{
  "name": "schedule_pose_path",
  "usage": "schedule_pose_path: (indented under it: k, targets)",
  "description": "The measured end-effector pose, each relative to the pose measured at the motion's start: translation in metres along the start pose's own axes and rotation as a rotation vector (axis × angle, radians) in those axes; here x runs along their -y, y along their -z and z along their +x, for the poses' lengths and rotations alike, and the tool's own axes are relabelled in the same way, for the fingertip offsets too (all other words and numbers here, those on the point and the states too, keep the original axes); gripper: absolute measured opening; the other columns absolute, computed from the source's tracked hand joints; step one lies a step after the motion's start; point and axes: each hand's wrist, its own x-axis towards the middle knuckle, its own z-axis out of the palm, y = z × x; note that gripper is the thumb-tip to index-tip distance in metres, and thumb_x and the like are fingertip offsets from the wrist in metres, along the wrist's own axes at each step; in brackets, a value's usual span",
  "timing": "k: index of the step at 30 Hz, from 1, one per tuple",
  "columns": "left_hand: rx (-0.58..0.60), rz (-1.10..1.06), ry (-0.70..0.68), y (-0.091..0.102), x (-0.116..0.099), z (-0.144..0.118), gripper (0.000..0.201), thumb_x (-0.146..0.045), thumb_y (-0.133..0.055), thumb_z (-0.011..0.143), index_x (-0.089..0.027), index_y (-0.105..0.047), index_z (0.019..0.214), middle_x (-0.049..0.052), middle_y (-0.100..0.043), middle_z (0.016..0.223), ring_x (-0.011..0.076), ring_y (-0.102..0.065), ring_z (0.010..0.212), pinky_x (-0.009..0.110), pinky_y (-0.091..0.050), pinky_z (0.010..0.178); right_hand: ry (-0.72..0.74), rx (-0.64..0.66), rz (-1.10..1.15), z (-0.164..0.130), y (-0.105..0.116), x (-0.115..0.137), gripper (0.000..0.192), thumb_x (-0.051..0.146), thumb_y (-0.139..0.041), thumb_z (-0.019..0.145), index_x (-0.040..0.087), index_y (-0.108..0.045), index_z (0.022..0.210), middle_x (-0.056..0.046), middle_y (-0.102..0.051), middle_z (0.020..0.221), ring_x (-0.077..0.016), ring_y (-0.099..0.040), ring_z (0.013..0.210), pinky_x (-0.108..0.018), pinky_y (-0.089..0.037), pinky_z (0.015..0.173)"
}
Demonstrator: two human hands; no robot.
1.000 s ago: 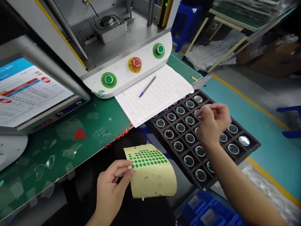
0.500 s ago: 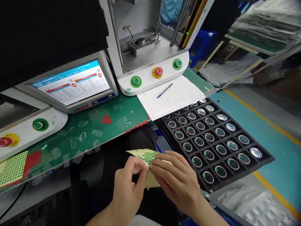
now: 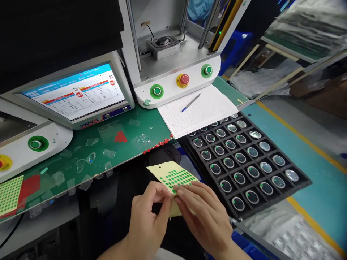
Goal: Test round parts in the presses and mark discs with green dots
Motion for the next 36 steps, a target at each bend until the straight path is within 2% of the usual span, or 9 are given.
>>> schedule_pose_path:
  k: [4, 7, 9, 12, 16, 20, 23, 26, 36]
  targets:
    - [0.010, -0.007, 0.054, -0.007, 0.004, 0.009, 0.013, -0.022, -0.058, 0.088, -0.021, -0.055, 0.076, -0.006, -0.064, 0.059, 0.0092, -0.061, 0.049, 0.015, -0.044, 0.048, 0.022, 0.045, -0.039, -0.003, 0.001, -0.005, 0.021, 0.009, -0.054, 0.088, 0.023, -0.063, 0.101, -0.003, -0.077, 0.097, -0.0203, -0.073, 0.084, -0.041, -0.058, 0.080]
    - [-0.045, -0.083, 0.225, -0.015, 0.009, 0.018, 0.013, -0.031, -0.060, 0.087, -0.022, -0.055, 0.080, -0.005, -0.063, 0.060, 0.0106, -0.059, 0.053, 0.016, -0.043, 0.050, -0.033, 0.005, -0.008, -0.006, 0.009, -0.034, 0.016, 0.012, -0.055, 0.087, 0.026, -0.063, 0.086, 0.000, -0.077, 0.095, -0.0203, -0.073, 0.088, -0.041, -0.056, 0.089]
    - [-0.055, -0.145, 0.362, -0.021, 0.014, 0.025, 0.017, -0.036, -0.062, 0.085, -0.021, -0.054, 0.083, -0.005, -0.063, 0.061, 0.0110, -0.058, 0.055, 0.017, -0.040, 0.049, -0.253, -0.103, 0.011, -0.005, 0.019, -0.081, 0.015, 0.021, -0.057, 0.087, 0.028, -0.062, 0.075, 0.001, -0.076, 0.090, -0.0203, -0.072, 0.087, -0.040, -0.057, 0.085]
    - [-0.007, -0.242, 0.481, -0.030, 0.024, 0.034, 0.023, -0.037, -0.066, 0.081, -0.021, -0.051, 0.087, -0.004, -0.065, 0.064, 0.0114, -0.060, 0.060, 0.017, -0.045, 0.056, -0.595, -0.259, -0.074, -0.001, 0.038, -0.185, 0.012, 0.029, -0.060, 0.089, 0.024, -0.064, 0.079, -0.004, -0.073, 0.085, -0.0212, -0.069, 0.082, -0.040, -0.056, 0.079]
    - [-0.001, -0.295, 0.549, -0.038, 0.039, 0.045, 0.046, -0.039, -0.072, 0.077, -0.022, -0.046, 0.111, -0.002, -0.071, 0.072, 0.0151, -0.068, 0.069, 0.022, -0.053, 0.068, -0.976, -0.228, -0.091, 0.002, 0.059, -0.322, 0.023, 0.033, -0.062, 0.093, 0.014, -0.061, 0.080, 0.002, -0.062, 0.070, -0.0108, -0.060, 0.061, -0.028, -0.054, 0.064]
    - [-0.101, -0.184, 0.559, -0.040, 0.047, 0.054, 0.059, -0.041, -0.073, 0.075, -0.021, -0.049, 0.125, -0.001, -0.074, 0.073, 0.0182, -0.071, 0.073, 0.026, -0.058, 0.071, -1.221, -0.185, -0.076, -0.003, 0.066, -0.396, 0.021, 0.033, -0.060, 0.095, 0.013, -0.062, 0.091, 0.001, -0.062, 0.079, -0.0086, -0.059, 0.062, -0.023, -0.053, 0.058]
    - [-0.097, -0.034, 0.505, -0.040, 0.049, 0.059, 0.032, -0.042, -0.074, 0.073, -0.020, -0.067, 0.096, 0.002, -0.075, 0.074, 0.0220, -0.072, 0.073, 0.027, -0.059, 0.069, -1.330, -0.164, -0.065, -0.005, 0.063, -0.423, 0.020, 0.033, -0.060, 0.095, 0.012, -0.062, 0.093, 0.001, -0.062, 0.080, -0.0083, -0.059, 0.062, -0.022, -0.052, 0.056]
    - [-0.008, 0.003, 0.450, -0.043, 0.051, 0.060, 0.021, -0.040, -0.073, 0.074, -0.019, -0.072, 0.075, 0.004, -0.076, 0.075, 0.0221, -0.072, 0.070, 0.026, -0.060, 0.066, -1.408, -0.146, -0.070, -0.003, 0.061, -0.440, 0.020, 0.032, -0.060, 0.095, 0.012, -0.062, 0.094, 0.001, -0.062, 0.080, -0.0077, -0.058, 0.061, -0.021, -0.052, 0.055]
    - [0.028, -0.040, 0.456, -0.048, 0.042, 0.060, 0.026, -0.045, -0.071, 0.076, -0.019, -0.075, 0.077, 0.003, -0.075, 0.070, 0.0212, -0.072, 0.068, 0.023, -0.059, 0.060, -1.459, -0.217, -0.129, 0.010, 0.057, -0.436, 0.019, 0.032, -0.061, 0.094, 0.013, -0.062, 0.097, -0.001, -0.063, 0.086, -0.0095, -0.060, 0.067, -0.023, -0.054, 0.059]
